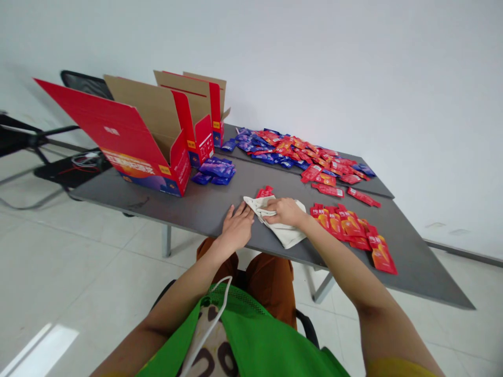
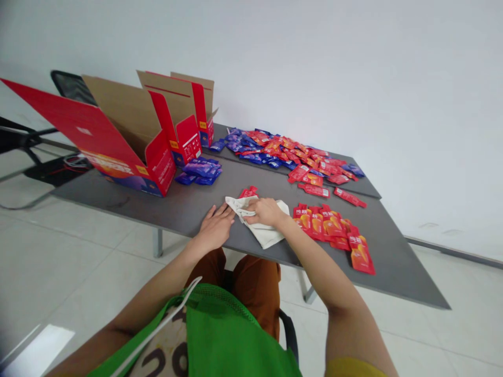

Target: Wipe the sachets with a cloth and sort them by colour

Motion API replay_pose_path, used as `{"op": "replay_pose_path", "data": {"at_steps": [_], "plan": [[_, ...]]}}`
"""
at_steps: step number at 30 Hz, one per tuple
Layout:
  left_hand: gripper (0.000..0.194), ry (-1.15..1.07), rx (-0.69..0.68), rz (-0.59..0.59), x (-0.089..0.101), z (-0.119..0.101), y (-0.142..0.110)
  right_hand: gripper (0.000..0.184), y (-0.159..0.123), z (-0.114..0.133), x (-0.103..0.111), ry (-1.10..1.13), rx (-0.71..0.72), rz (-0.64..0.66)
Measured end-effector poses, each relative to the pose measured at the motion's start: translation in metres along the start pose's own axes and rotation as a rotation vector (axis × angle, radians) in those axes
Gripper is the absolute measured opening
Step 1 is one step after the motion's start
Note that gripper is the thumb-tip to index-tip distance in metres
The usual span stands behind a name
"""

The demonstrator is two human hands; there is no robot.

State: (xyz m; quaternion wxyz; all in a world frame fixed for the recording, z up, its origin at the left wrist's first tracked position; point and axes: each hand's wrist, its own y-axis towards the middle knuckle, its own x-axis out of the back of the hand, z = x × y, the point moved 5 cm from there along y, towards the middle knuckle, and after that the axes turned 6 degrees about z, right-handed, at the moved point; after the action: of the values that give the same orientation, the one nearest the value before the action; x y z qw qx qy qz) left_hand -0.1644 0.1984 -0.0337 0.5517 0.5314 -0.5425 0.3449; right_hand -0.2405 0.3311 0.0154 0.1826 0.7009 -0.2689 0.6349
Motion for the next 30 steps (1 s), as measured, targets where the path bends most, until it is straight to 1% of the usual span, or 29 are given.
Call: {"op": "replay_pose_path", "data": {"at_steps": [4, 7, 10, 14, 16, 18, 20, 25, 27, 30], "plan": [[0.054, 0.025, -0.008, 0.038, -0.002, 0.001, 0.002, 0.036, 0.012, -0.028, -0.002, 0.041, -0.077, -0.018], [0.055, 0.033, -0.013, 0.073, -0.004, 0.002, 0.003, 0.041, 0.022, -0.048, -0.002, 0.049, -0.184, -0.044], [0.055, 0.036, -0.02, 0.079, -0.004, 0.003, 0.002, 0.047, 0.031, -0.066, -0.002, 0.027, -0.304, -0.052], [0.056, 0.049, -0.047, 0.101, -0.001, 0.004, 0.0, 0.054, 0.038, -0.085, 0.001, -0.003, -0.449, -0.014], [0.056, 0.059, -0.053, 0.139, -0.001, 0.005, 0.0, 0.056, 0.04, -0.089, 0.003, 0.0, -0.475, 0.022], [0.056, 0.071, -0.046, 0.166, -0.001, 0.005, 0.002, 0.056, 0.039, -0.086, 0.004, -0.006, -0.456, 0.053], [0.056, 0.082, -0.036, 0.17, -0.001, 0.005, 0.003, 0.054, 0.036, -0.076, 0.006, -0.035, -0.418, 0.047], [0.056, 0.084, -0.035, 0.187, -0.001, 0.004, 0.004, 0.051, 0.017, -0.033, 0.004, -0.093, -0.327, -0.05], [0.056, 0.08, -0.026, 0.206, 0.0, 0.004, 0.004, 0.052, 0.005, -0.015, 0.0, -0.098, -0.28, -0.055], [0.054, 0.074, -0.011, 0.212, 0.0, 0.004, 0.005, 0.052, -0.012, 0.008, -0.005, -0.099, -0.149, -0.036]]}}
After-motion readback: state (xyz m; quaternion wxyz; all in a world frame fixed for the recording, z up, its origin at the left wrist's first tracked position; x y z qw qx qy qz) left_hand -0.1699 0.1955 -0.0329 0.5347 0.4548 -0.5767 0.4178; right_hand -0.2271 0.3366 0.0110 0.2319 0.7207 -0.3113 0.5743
